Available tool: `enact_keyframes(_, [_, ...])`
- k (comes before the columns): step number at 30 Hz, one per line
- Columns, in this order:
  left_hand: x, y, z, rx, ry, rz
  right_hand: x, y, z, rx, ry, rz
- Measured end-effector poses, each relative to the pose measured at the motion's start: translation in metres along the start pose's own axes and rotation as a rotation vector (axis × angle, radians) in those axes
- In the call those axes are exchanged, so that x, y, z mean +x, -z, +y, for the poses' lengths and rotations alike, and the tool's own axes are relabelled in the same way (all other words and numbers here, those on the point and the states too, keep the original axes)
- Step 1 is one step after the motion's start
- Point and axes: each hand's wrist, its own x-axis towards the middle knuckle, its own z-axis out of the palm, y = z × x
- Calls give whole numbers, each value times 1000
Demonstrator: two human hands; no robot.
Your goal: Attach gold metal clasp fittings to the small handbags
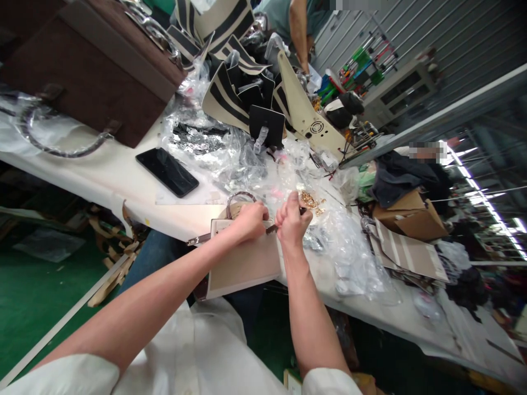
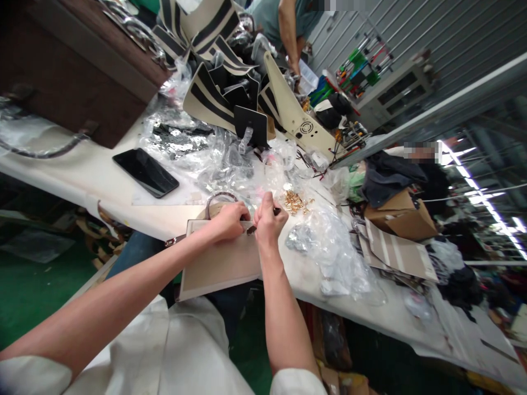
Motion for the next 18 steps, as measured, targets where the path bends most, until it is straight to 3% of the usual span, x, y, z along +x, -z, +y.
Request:
enact_keyframes(4, [2, 0, 1, 32, -6, -7, -17, 10, 5, -13, 148, 45])
enact_keyframes(14, [-4, 3, 10, 127, -30, 20, -1, 13, 2, 111, 76, 58])
enact_keyframes(18, [-21, 17, 25, 231, -89, 33, -5, 13, 7, 46, 94, 51])
